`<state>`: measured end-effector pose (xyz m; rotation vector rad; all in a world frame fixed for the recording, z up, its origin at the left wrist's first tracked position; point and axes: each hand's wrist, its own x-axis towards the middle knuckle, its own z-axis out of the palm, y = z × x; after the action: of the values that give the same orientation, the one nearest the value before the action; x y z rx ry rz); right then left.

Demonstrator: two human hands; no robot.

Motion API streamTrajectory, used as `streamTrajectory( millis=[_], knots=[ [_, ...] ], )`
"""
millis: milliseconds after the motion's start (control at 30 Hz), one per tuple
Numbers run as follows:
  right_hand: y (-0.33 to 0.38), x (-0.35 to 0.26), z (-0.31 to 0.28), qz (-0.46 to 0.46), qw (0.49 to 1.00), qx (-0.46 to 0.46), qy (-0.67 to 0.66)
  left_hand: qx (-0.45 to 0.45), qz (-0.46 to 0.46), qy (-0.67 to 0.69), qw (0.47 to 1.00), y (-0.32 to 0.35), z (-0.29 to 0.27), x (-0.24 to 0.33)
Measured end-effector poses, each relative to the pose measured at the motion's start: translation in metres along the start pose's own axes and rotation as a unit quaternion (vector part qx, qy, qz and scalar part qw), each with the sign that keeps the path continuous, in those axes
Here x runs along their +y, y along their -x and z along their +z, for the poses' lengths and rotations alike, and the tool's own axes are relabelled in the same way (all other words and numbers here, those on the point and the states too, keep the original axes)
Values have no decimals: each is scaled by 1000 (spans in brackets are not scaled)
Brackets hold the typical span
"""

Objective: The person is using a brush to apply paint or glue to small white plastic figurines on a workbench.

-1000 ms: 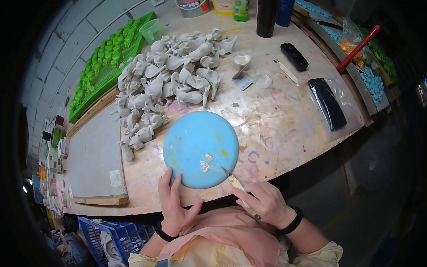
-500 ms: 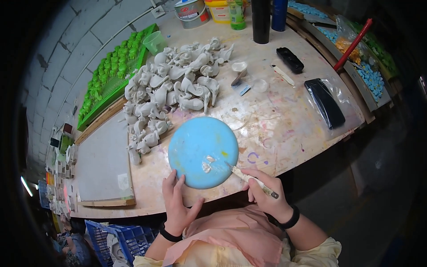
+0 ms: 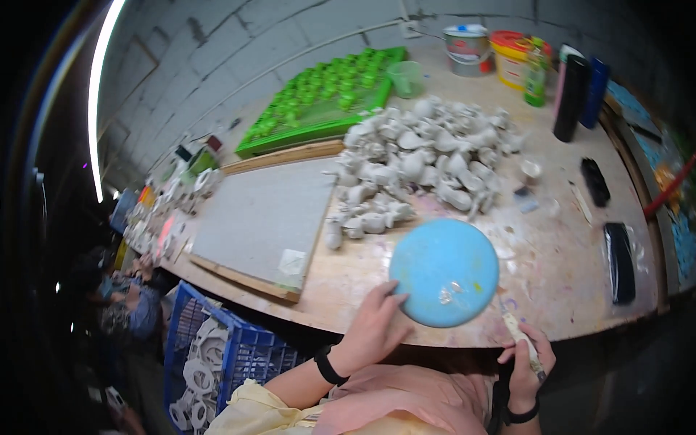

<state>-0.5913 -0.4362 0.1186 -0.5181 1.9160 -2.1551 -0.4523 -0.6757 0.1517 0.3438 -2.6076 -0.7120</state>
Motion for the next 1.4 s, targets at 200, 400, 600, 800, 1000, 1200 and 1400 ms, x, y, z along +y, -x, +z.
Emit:
streamTrajectory(
  millis=[200,400,600,800,1000,1200,1400],
  knots=[
    [-22,12,9,-62,997,29,45,12,-15,-58,998,1,-82,-25],
    [-30,9,20,-43,999,16,-13,-5,-174,-102,979,-44,-116,-109],
    [-32,7,18,-5,999,11,-34,-92,-287,-84,950,-101,-98,-132],
    [-30,10,14,-20,999,3,-25,-128,-347,-93,925,-108,-87,-132],
    [-32,8,12,-7,999,-11,-35,-51,-323,-145,934,-93,-86,-134],
    [-32,5,14,-5,1000,-17,-21,1,-235,-217,948,-86,-77,-145],
    [-32,6,12,-10,999,-21,-22,47,-253,-220,941,-84,-74,-147]
  ],
)
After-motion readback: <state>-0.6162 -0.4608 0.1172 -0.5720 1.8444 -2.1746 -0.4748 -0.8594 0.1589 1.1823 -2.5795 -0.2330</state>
